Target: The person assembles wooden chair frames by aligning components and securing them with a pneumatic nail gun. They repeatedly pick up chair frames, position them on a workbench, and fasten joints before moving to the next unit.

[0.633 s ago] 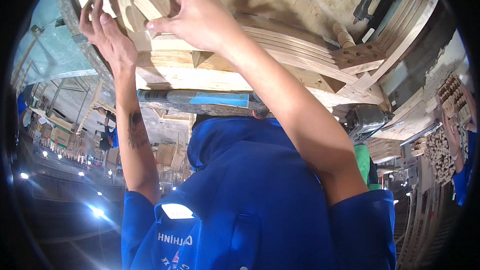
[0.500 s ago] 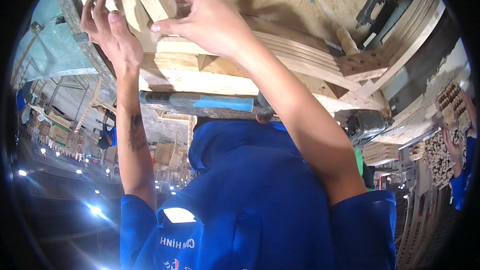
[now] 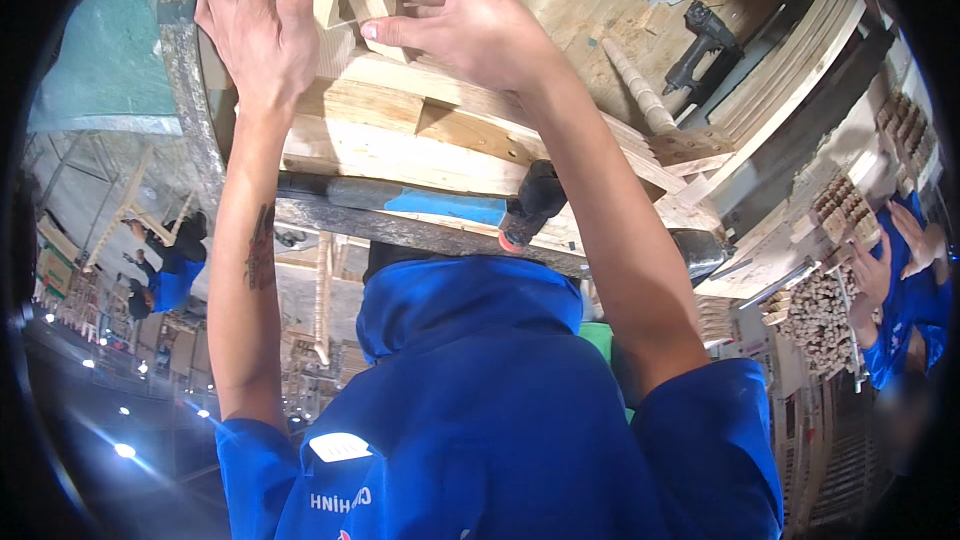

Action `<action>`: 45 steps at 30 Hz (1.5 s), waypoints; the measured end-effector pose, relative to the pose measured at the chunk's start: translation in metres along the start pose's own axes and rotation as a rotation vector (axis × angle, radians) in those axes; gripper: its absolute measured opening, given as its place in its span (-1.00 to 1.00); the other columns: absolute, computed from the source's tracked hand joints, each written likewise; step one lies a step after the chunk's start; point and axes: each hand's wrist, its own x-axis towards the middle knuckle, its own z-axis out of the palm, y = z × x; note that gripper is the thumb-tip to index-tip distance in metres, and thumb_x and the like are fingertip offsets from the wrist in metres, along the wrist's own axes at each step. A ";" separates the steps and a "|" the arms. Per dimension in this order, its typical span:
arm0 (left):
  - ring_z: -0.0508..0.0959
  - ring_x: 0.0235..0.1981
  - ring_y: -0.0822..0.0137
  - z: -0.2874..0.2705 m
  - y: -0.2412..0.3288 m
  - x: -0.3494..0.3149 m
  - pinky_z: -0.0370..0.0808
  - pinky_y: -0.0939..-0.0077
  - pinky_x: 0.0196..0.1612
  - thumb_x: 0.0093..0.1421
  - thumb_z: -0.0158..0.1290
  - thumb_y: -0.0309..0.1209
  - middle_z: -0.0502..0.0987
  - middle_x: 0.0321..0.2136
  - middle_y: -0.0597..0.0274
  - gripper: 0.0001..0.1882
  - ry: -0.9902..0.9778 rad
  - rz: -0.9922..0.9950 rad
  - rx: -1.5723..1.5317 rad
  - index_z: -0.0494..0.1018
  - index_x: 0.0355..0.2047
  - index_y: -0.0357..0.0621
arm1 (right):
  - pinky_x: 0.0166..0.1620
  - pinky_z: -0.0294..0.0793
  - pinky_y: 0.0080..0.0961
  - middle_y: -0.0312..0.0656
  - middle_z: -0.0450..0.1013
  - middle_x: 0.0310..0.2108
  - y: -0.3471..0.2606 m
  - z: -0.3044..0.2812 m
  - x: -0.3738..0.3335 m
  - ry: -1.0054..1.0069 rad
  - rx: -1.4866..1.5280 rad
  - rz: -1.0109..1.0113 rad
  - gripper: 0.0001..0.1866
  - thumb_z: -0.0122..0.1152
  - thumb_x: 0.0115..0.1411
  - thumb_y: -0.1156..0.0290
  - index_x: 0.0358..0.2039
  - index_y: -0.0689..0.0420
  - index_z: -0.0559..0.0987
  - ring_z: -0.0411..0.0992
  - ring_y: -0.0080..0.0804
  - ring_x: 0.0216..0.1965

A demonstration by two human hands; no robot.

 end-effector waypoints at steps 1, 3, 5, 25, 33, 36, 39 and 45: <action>0.31 0.26 -0.12 0.000 0.002 -0.001 0.15 0.00 0.32 0.37 -0.11 -0.05 0.36 0.21 -0.12 -0.50 0.015 -0.001 0.001 0.49 0.16 -0.05 | 0.05 0.55 -0.55 -0.10 0.56 0.04 0.004 0.000 0.003 -0.011 0.008 -0.031 -0.31 0.37 0.25 0.54 0.35 0.37 0.32 0.50 -0.49 0.00; 0.33 0.24 -0.13 -0.001 0.003 0.000 0.16 0.02 0.31 0.33 -0.05 -0.10 0.37 0.19 -0.14 -0.52 0.034 0.021 0.005 0.49 0.13 -0.08 | 0.05 0.55 -0.56 -0.11 0.56 0.03 0.019 -0.002 0.010 -0.025 0.039 -0.090 -0.32 0.37 0.25 0.55 0.34 0.37 0.33 0.49 -0.51 -0.01; 0.34 0.23 -0.12 -0.002 0.002 0.000 0.16 0.02 0.30 0.32 -0.05 -0.10 0.38 0.17 -0.13 -0.53 0.045 0.032 -0.010 0.50 0.12 -0.09 | 0.05 0.55 -0.55 -0.10 0.56 0.04 0.008 -0.010 0.010 -0.100 -0.066 -0.048 -0.30 0.38 0.25 0.55 0.35 0.38 0.31 0.50 -0.51 0.00; 0.35 0.25 -0.06 0.005 -0.002 -0.003 0.13 -0.02 0.33 0.30 -0.01 -0.12 0.40 0.13 -0.11 -0.55 0.107 0.047 -0.071 0.52 0.06 -0.11 | 0.02 0.55 -0.62 -0.22 0.57 0.02 0.011 0.004 0.011 0.126 -0.191 -0.050 -0.28 0.43 0.17 0.59 0.32 0.39 0.34 0.53 -0.54 -0.05; 0.33 0.25 -0.12 -0.002 0.004 0.000 0.10 0.00 0.34 0.34 -0.10 -0.18 0.37 0.17 -0.17 -0.57 0.062 0.020 -0.041 0.50 0.10 -0.09 | -0.04 0.52 -0.64 -0.22 0.60 -0.03 0.018 0.008 0.004 0.093 -0.061 -0.011 -0.39 0.42 0.22 0.50 0.26 0.38 0.44 0.50 -0.59 -0.16; 0.32 0.26 -0.12 0.003 0.003 -0.004 0.10 -0.01 0.34 0.42 -0.23 -0.18 0.38 0.19 -0.16 -0.55 0.053 0.032 -0.061 0.50 0.12 -0.09 | -0.01 0.51 -0.62 -0.19 0.61 -0.02 0.014 0.007 0.001 0.086 -0.200 -0.024 -0.42 0.42 0.24 0.41 0.23 0.36 0.49 0.49 -0.60 -0.11; 0.34 0.26 -0.10 0.010 -0.002 -0.002 0.11 0.00 0.34 0.45 -0.27 -0.14 0.39 0.19 -0.16 -0.52 0.068 0.054 -0.085 0.50 0.13 -0.10 | 0.00 0.52 -0.61 -0.19 0.60 -0.01 0.012 -0.004 -0.001 0.047 -0.220 -0.073 -0.37 0.43 0.23 0.41 0.26 0.35 0.45 0.49 -0.60 -0.11; 0.38 0.22 -0.10 0.010 0.004 -0.002 0.14 0.04 0.34 0.41 -0.17 -0.17 0.40 0.19 -0.13 -0.57 0.089 0.040 -0.036 0.51 0.12 -0.08 | -0.18 0.60 -0.67 -0.11 0.64 -0.10 0.008 -0.013 0.008 -0.018 -0.028 0.031 -0.22 0.42 0.22 0.53 0.36 0.43 0.25 0.60 -0.55 -0.21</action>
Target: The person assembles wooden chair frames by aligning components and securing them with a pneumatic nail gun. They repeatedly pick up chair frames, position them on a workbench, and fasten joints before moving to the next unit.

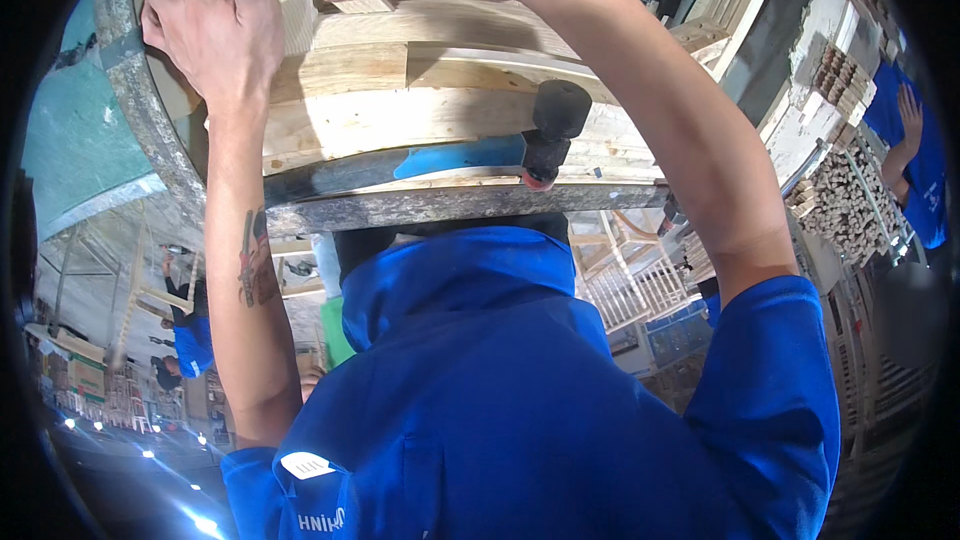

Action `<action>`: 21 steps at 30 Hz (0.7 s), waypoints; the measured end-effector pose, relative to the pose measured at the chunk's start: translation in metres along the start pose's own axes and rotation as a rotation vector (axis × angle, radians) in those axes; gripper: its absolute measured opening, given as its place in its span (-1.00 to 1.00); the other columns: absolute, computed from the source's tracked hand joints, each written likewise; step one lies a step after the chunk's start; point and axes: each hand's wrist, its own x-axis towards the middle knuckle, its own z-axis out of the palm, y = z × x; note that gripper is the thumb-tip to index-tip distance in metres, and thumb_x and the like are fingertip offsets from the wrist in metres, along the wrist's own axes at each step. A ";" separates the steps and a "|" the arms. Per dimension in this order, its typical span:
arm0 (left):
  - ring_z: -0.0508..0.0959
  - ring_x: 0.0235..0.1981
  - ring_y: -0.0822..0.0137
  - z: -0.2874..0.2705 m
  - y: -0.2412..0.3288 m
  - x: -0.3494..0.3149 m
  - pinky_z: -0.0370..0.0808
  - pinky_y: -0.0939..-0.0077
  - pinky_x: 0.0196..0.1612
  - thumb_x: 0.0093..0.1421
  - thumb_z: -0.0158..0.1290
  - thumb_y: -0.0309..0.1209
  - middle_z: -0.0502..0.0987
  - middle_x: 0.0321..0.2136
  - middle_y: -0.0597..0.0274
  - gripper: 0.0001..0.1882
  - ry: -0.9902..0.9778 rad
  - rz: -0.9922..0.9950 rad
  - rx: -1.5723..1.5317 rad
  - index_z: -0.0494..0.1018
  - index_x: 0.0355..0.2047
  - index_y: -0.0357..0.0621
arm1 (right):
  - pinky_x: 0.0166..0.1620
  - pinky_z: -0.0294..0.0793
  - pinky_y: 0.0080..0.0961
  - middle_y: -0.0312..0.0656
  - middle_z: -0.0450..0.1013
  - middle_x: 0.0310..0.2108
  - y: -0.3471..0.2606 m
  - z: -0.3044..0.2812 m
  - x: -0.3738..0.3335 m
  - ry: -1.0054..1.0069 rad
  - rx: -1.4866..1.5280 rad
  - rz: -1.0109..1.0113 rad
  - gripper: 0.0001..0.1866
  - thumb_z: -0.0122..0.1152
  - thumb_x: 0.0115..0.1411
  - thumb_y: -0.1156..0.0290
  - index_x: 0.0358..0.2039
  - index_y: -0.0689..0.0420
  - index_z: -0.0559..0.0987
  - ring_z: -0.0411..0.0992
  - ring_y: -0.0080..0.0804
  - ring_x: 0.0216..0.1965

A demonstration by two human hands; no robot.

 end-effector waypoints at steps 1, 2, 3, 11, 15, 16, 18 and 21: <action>0.38 0.22 -0.09 0.002 -0.003 0.000 0.14 0.04 0.33 0.40 -0.15 -0.17 0.40 0.18 -0.13 -0.57 0.004 0.016 0.000 0.51 0.11 -0.08 | -0.20 0.61 -0.67 -0.11 0.64 -0.11 0.003 0.001 0.004 0.027 0.032 0.011 -0.23 0.41 0.22 0.54 0.36 0.44 0.24 0.61 -0.54 -0.22; 0.39 0.22 -0.09 0.003 -0.006 0.000 0.15 0.03 0.33 0.39 -0.13 -0.17 0.40 0.18 -0.14 -0.58 0.011 0.021 0.010 0.51 0.11 -0.08 | -0.22 0.60 -0.68 -0.11 0.65 -0.13 0.006 0.004 0.005 0.064 0.106 -0.009 -0.26 0.39 0.23 0.55 0.35 0.43 0.26 0.61 -0.54 -0.23; 0.39 0.21 -0.09 0.003 -0.008 0.000 0.16 0.03 0.33 0.38 -0.11 -0.17 0.41 0.17 -0.14 -0.58 0.019 0.024 0.020 0.51 0.10 -0.09 | -0.23 0.60 -0.69 -0.11 0.65 -0.14 0.011 0.009 0.005 0.102 0.178 -0.027 -0.29 0.37 0.24 0.56 0.34 0.43 0.28 0.61 -0.54 -0.25; 0.37 0.21 -0.09 -0.007 -0.004 0.001 0.16 0.02 0.31 0.27 -0.02 -0.15 0.42 0.12 -0.12 -0.57 -0.025 -0.030 -0.015 0.52 0.04 -0.10 | -0.03 0.57 -0.59 -0.13 0.61 -0.09 0.013 0.016 -0.002 0.169 -0.083 -0.037 -0.43 0.39 0.25 0.44 0.21 0.42 0.46 0.53 -0.57 -0.11; 0.36 0.22 -0.10 -0.013 -0.001 0.005 0.15 0.02 0.32 0.26 -0.03 -0.14 0.40 0.14 -0.13 -0.55 -0.069 -0.067 -0.015 0.52 0.05 -0.09 | 0.08 0.57 -0.55 -0.03 0.57 0.02 -0.028 0.007 0.000 0.077 -0.182 0.130 -0.37 0.43 0.22 0.46 0.24 0.45 0.43 0.52 -0.51 -0.03; 0.36 0.23 -0.10 -0.014 0.001 0.006 0.15 0.02 0.32 0.26 -0.03 -0.13 0.40 0.15 -0.13 -0.55 -0.079 -0.083 -0.005 0.53 0.06 -0.09 | 0.07 0.57 -0.50 0.08 0.56 0.03 -0.017 0.004 0.002 0.107 -0.222 0.073 -0.30 0.48 0.18 0.39 0.25 0.45 0.42 0.54 -0.41 0.00; 0.35 0.23 -0.10 -0.014 0.002 0.009 0.15 0.03 0.32 0.26 -0.03 -0.13 0.39 0.17 -0.14 -0.54 -0.096 -0.091 -0.001 0.53 0.06 -0.10 | 0.06 0.58 -0.41 0.29 0.54 0.05 0.012 0.004 0.003 0.198 -0.293 -0.053 -0.17 0.56 0.11 0.26 0.27 0.44 0.40 0.58 -0.21 0.05; 0.34 0.24 -0.11 -0.009 -0.002 0.008 0.14 0.04 0.32 0.28 -0.05 -0.09 0.37 0.19 -0.15 -0.51 -0.102 -0.071 0.014 0.53 0.08 -0.10 | 0.10 0.53 -0.54 0.02 0.57 0.03 0.015 0.014 -0.004 0.277 -0.244 -0.067 -0.25 0.53 0.15 0.38 0.29 0.38 0.41 0.53 -0.44 0.02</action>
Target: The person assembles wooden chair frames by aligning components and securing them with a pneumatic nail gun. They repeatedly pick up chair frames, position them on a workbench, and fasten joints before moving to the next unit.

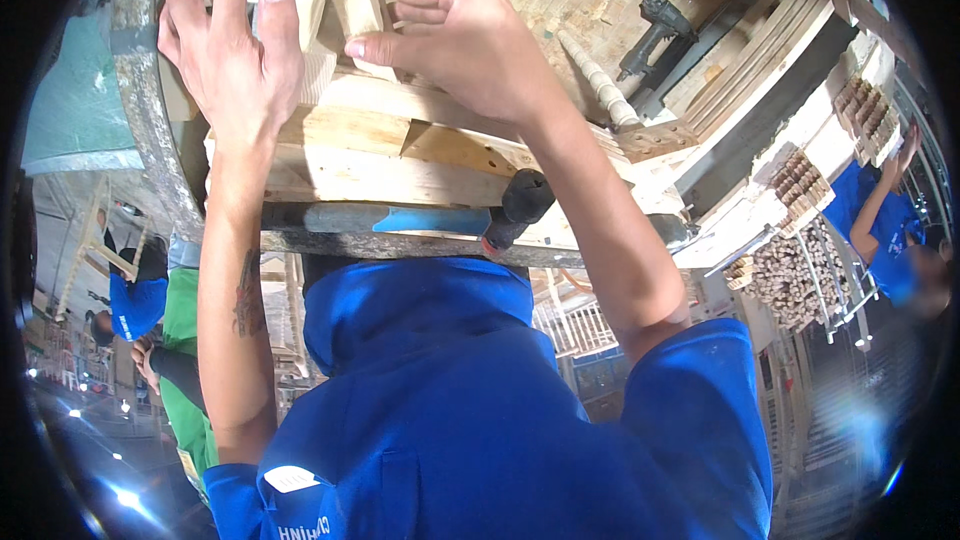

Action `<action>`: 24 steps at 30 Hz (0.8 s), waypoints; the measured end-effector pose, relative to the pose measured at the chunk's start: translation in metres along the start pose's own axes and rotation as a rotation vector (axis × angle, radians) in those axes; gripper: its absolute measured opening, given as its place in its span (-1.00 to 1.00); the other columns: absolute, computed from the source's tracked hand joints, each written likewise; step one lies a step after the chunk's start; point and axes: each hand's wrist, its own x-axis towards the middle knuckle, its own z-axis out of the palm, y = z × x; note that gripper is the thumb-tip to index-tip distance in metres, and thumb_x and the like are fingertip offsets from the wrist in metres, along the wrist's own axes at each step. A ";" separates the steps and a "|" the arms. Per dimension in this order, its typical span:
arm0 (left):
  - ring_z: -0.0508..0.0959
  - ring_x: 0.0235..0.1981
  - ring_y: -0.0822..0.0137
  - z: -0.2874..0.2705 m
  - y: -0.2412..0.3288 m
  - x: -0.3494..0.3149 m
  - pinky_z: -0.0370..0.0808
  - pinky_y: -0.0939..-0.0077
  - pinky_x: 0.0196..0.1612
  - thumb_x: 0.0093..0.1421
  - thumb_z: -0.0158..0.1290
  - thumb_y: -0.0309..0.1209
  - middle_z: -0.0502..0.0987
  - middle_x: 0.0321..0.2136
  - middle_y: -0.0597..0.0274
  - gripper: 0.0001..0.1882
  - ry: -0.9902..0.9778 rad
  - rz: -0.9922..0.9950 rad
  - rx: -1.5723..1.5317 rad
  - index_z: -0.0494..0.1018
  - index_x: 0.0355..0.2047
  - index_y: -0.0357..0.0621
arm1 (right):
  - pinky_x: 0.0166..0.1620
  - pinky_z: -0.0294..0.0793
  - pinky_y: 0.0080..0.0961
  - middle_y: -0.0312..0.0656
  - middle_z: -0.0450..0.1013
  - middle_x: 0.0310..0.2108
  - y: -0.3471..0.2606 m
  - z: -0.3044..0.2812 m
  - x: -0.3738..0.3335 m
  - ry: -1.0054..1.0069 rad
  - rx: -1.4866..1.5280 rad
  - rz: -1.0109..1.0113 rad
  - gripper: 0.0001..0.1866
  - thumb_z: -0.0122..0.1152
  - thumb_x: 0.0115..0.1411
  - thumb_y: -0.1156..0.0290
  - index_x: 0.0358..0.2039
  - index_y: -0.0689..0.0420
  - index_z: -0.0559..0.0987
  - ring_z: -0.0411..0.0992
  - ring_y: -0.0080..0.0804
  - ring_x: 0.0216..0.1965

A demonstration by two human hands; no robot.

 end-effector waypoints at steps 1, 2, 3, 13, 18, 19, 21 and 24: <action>0.34 0.24 -0.11 0.001 -0.001 0.001 0.14 0.04 0.32 0.29 -0.07 -0.08 0.37 0.20 -0.15 -0.51 -0.010 0.004 0.008 0.53 0.08 -0.10 | 0.08 0.53 -0.62 -0.14 0.61 0.00 0.003 0.002 -0.002 0.024 0.036 -0.028 -0.29 0.51 0.17 0.45 0.29 0.35 0.43 0.53 -0.59 -0.02; 0.34 0.24 -0.11 0.000 -0.001 -0.001 0.14 0.03 0.32 0.31 -0.08 -0.07 0.36 0.20 -0.15 -0.50 -0.023 -0.001 0.020 0.53 0.09 -0.10 | 0.09 0.54 -0.61 -0.14 0.61 0.00 0.005 0.004 -0.004 0.027 0.057 -0.052 -0.29 0.50 0.17 0.46 0.30 0.33 0.42 0.53 -0.58 -0.01; 0.34 0.25 -0.11 -0.001 0.000 -0.001 0.14 0.03 0.32 0.32 -0.10 -0.06 0.36 0.20 -0.16 -0.50 -0.035 -0.006 0.030 0.53 0.09 -0.10 | 0.10 0.54 -0.59 -0.13 0.61 0.00 0.004 0.003 -0.004 0.035 0.015 -0.063 -0.28 0.50 0.16 0.47 0.30 0.32 0.42 0.53 -0.56 -0.01; 0.31 0.26 -0.17 0.000 0.003 0.000 0.14 -0.05 0.32 0.38 -0.14 -0.04 0.33 0.22 -0.20 -0.47 -0.051 -0.012 0.051 0.47 0.15 -0.11 | 0.04 0.60 -0.43 0.06 0.64 -0.08 0.009 -0.006 0.002 -0.018 -0.105 -0.210 -0.22 0.58 0.07 0.29 0.26 0.31 0.46 0.62 -0.28 -0.04; 0.31 0.26 -0.17 -0.002 0.006 -0.002 0.15 -0.06 0.31 0.38 -0.12 -0.07 0.33 0.22 -0.20 -0.49 -0.044 0.002 0.073 0.45 0.17 -0.11 | -0.12 0.58 -0.53 -0.04 0.68 -0.24 0.010 -0.010 0.009 -0.143 0.001 -0.215 -0.31 0.50 0.13 0.29 0.24 0.28 0.50 0.60 -0.48 -0.23; 0.31 0.26 -0.17 -0.003 0.007 -0.003 0.15 -0.06 0.31 0.38 -0.11 -0.08 0.33 0.22 -0.20 -0.50 -0.045 0.005 0.075 0.45 0.17 -0.11 | -0.15 0.57 -0.54 -0.06 0.68 -0.27 0.011 -0.012 0.011 -0.152 0.011 -0.224 -0.36 0.48 0.16 0.28 0.19 0.30 0.53 0.59 -0.51 -0.27; 0.31 0.26 -0.18 0.000 0.005 -0.002 0.15 -0.05 0.32 0.37 -0.11 -0.09 0.34 0.22 -0.20 -0.50 -0.032 0.020 0.066 0.44 0.18 -0.11 | -0.09 0.56 -0.53 -0.04 0.63 -0.18 0.004 -0.014 0.016 -0.191 0.028 -0.185 -0.37 0.46 0.19 0.32 0.20 0.36 0.49 0.56 -0.51 -0.21; 0.30 0.27 -0.18 0.012 -0.009 -0.006 0.14 -0.04 0.33 0.36 -0.10 -0.11 0.34 0.22 -0.20 -0.51 -0.016 0.043 0.100 0.43 0.18 -0.09 | 0.13 0.54 -0.50 0.11 0.52 0.14 -0.003 -0.009 0.012 -0.203 0.071 -0.083 -0.23 0.50 0.16 0.43 0.30 0.46 0.34 0.53 -0.42 0.01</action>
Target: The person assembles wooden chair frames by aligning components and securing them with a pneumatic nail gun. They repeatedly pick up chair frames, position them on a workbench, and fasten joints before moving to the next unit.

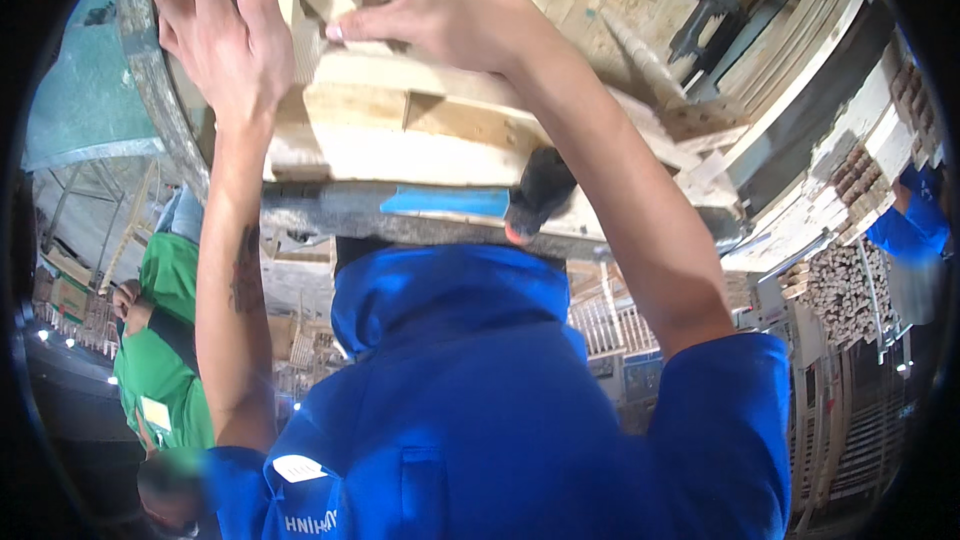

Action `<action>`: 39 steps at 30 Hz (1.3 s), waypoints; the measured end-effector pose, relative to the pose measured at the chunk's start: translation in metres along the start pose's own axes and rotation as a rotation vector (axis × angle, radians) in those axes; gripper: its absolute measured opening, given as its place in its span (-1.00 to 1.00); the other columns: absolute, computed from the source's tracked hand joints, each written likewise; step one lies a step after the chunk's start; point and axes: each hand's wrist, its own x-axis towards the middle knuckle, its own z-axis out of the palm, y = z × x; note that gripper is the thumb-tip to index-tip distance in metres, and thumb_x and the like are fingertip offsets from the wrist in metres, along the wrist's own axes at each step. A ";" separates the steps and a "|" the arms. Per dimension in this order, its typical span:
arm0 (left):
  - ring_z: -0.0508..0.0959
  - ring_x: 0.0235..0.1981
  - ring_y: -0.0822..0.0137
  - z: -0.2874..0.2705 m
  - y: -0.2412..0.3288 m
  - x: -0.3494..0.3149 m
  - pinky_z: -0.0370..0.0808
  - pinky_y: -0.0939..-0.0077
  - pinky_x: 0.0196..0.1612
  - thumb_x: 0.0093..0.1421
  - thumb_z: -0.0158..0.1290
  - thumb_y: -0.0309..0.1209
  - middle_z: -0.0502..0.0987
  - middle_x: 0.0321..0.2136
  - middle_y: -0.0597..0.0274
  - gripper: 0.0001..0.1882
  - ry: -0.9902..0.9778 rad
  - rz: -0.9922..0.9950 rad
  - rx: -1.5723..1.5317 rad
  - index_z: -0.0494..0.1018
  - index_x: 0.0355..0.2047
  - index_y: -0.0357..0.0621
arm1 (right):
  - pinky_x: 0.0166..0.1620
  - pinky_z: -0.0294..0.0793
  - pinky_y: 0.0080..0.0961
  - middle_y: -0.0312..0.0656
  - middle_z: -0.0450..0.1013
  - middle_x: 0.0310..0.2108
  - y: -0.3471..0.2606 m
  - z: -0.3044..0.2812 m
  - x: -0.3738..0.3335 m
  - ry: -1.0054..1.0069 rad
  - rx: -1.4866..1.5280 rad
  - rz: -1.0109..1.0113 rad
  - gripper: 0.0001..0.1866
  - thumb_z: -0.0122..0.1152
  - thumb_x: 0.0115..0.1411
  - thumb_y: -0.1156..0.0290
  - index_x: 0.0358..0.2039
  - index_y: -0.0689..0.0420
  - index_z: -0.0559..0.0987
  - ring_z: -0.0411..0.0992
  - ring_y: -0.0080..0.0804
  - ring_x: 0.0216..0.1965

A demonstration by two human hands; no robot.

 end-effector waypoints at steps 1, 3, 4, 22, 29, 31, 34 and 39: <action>0.30 0.28 -0.18 -0.001 -0.002 -0.003 0.13 -0.04 0.33 0.36 -0.10 -0.12 0.34 0.22 -0.19 -0.52 0.000 0.006 0.020 0.43 0.18 -0.09 | 0.14 0.54 -0.50 0.11 0.52 0.13 0.003 0.006 -0.005 -0.014 0.074 0.015 -0.23 0.50 0.16 0.43 0.29 0.47 0.34 0.53 -0.42 0.01; 0.29 0.29 -0.16 -0.009 0.013 0.007 0.11 -0.05 0.34 0.34 -0.07 -0.15 0.31 0.25 -0.17 -0.53 0.022 0.022 -0.035 0.42 0.18 -0.07 | 0.10 0.55 -0.49 0.05 0.56 0.07 0.002 0.004 -0.004 0.005 0.062 -0.036 -0.28 0.47 0.19 0.42 0.28 0.45 0.38 0.53 -0.45 -0.02; 0.28 0.30 -0.16 -0.008 0.015 0.005 0.10 -0.06 0.35 0.34 -0.07 -0.15 0.30 0.25 -0.17 -0.53 0.003 0.006 -0.043 0.42 0.18 -0.07 | 0.06 0.56 -0.50 -0.02 0.59 0.02 0.008 0.003 -0.003 0.030 -0.014 -0.074 -0.32 0.44 0.21 0.41 0.27 0.42 0.40 0.52 -0.48 -0.06; -0.29 0.51 -0.32 -0.021 0.020 0.000 -0.37 -0.44 0.41 0.02 0.22 0.33 -0.27 0.50 -0.33 0.30 -0.393 0.028 0.039 -0.20 0.54 -0.02 | 0.02 0.50 -0.44 -0.10 0.57 -0.02 -0.004 -0.037 -0.003 -0.169 -0.171 -0.175 -0.51 0.38 0.20 0.40 0.16 0.17 0.58 0.52 -0.40 -0.07; -0.39 0.51 -0.33 -0.024 0.025 -0.002 -0.47 -0.43 0.40 -0.01 0.25 0.24 -0.36 0.51 -0.32 0.31 -0.444 -0.062 -0.028 -0.22 0.55 0.01 | 0.03 0.55 -0.52 -0.02 0.53 0.14 -0.008 -0.055 -0.047 0.153 -0.145 0.023 -0.40 0.23 0.31 0.33 0.31 0.29 0.39 0.58 -0.35 -0.07; -0.31 0.52 -0.31 -0.021 0.024 0.002 -0.41 -0.41 0.41 0.01 0.24 0.12 -0.28 0.50 -0.33 0.23 -0.426 -0.051 -0.076 -0.16 0.54 0.00 | -0.05 0.50 -0.53 -0.17 0.61 -0.27 0.021 -0.043 -0.100 0.626 -0.400 -0.168 -0.67 0.28 0.36 0.35 -0.01 0.36 0.62 0.53 -0.51 -0.20; -0.13 0.47 -0.32 -0.018 0.015 -0.009 -0.20 -0.45 0.37 0.12 0.14 0.26 -0.10 0.45 -0.38 0.07 -0.315 0.071 -0.054 0.02 0.51 0.10 | -0.20 0.51 -0.56 -0.21 0.60 -0.41 0.006 0.030 -0.234 0.914 -0.081 0.010 -0.83 0.18 0.34 0.48 -0.17 0.28 0.66 0.52 -0.60 -0.31; -0.27 0.49 -0.40 0.004 -0.011 -0.013 -0.30 -0.64 0.31 0.00 0.26 0.36 -0.24 0.48 -0.41 0.24 -0.276 0.063 -0.108 -0.11 0.54 0.26 | -0.05 0.44 -0.36 -0.04 0.46 -0.15 0.122 0.010 -0.409 1.730 -0.514 0.335 -0.58 0.31 0.28 0.31 0.06 0.25 0.48 0.42 -0.30 -0.13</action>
